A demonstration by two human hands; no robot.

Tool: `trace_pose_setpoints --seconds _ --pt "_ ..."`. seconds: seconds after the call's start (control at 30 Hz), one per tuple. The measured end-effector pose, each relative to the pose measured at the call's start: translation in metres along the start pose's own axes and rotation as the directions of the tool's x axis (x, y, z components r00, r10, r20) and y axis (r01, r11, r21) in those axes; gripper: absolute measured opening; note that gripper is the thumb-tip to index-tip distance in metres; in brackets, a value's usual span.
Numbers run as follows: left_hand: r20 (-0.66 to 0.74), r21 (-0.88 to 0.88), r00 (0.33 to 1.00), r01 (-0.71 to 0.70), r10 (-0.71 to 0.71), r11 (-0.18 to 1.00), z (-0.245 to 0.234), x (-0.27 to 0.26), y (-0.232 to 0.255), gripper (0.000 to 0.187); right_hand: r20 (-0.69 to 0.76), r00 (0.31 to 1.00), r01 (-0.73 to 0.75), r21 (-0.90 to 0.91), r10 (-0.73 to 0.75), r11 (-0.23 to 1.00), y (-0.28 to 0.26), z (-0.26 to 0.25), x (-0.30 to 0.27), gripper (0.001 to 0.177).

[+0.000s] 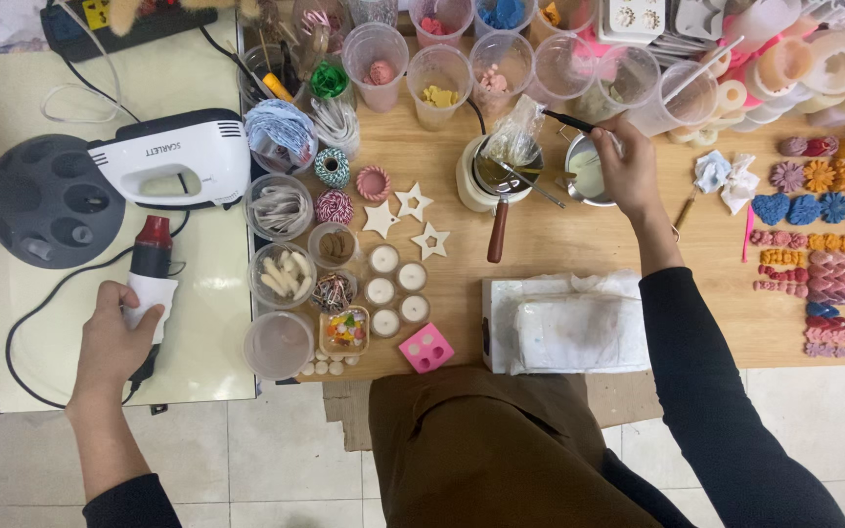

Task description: The person cleans a tool with a cloth and then uses a spoon to transfer wax from a larger pot to a smaller container.

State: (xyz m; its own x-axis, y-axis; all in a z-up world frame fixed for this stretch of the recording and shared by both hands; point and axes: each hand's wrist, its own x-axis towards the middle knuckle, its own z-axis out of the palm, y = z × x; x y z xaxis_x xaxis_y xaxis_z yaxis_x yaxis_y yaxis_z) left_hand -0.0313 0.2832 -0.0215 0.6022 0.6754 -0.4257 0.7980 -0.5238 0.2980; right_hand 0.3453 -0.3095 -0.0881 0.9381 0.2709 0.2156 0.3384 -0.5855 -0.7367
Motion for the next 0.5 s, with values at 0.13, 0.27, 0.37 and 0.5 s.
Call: trace_pose_setpoints --seconds 0.13,0.27,0.37,0.5 --pt "0.009 -0.009 1.000 0.011 -0.011 1.000 0.000 0.001 -0.001 0.025 0.073 0.994 -0.091 0.089 0.085 0.992 0.010 0.007 0.001 0.018" --pt "-0.017 -0.014 0.997 -0.071 0.071 0.997 0.001 0.002 -0.005 0.027 0.128 0.980 -0.172 0.195 0.149 0.966 0.011 0.012 0.003 0.019" --pt "0.000 -0.022 1.000 0.015 -0.015 1.000 0.002 0.002 -0.005 0.024 0.174 0.954 -0.274 0.195 0.242 0.942 0.010 0.013 0.005 0.020" --pt "-0.011 -0.024 0.998 -0.056 0.056 0.998 0.002 0.005 -0.008 0.028 0.167 0.965 -0.235 0.196 0.204 0.952 0.014 0.016 0.008 0.019"
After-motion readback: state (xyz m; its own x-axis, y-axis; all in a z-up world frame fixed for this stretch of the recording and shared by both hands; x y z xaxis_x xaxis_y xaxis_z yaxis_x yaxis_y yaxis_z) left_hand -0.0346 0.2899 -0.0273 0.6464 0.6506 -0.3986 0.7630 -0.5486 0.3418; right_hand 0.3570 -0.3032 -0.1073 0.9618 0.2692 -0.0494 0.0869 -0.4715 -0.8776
